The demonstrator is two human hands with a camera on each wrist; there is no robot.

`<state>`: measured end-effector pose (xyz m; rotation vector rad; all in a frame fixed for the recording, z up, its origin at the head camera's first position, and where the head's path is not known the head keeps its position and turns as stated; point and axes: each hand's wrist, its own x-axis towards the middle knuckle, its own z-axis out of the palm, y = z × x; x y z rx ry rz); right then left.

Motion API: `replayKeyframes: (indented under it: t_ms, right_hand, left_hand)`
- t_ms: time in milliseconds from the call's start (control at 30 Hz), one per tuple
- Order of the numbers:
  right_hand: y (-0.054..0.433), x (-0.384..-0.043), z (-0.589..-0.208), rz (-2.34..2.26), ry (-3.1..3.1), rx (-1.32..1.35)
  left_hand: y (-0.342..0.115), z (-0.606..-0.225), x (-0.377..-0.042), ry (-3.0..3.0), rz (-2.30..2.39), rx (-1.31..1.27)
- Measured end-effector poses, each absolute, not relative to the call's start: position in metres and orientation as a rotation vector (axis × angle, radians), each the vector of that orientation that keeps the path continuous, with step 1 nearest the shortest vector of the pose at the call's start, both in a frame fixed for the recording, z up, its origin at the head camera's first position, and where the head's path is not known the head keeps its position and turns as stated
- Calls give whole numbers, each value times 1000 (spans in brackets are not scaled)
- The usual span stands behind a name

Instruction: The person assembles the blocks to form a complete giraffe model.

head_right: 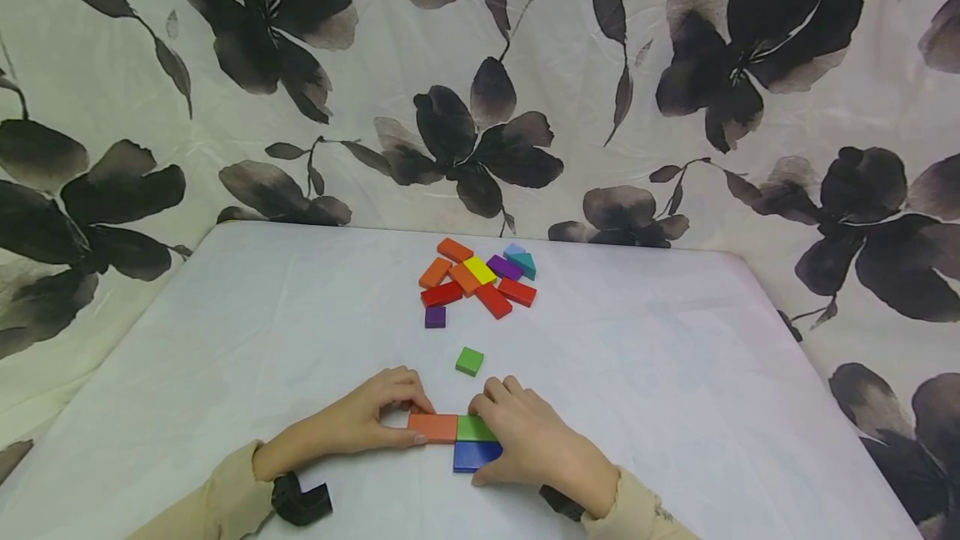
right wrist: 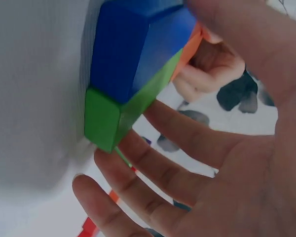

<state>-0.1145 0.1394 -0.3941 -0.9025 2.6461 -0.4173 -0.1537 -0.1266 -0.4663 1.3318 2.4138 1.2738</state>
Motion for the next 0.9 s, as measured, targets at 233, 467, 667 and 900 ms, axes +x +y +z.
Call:
replayKeyframes:
  t_ms: [233,467,667,900]
  right_hand:
    - [137,-113,-394,-424,2654,-891]
    - [149,-122,-393,-521,2564,-838]
    - [170,-136,-388,-641,2420,-823]
    - [175,-143,-395,-676,2395,-835]
  left_hand:
    - [-127,-467,-154,2405,1293,1349]
    - [-126,-467,-154,2435,1266,1333]
    - [-116,-451,-147,2518,1071,1145]
    - [-96,-435,-144,2579,880,1103]
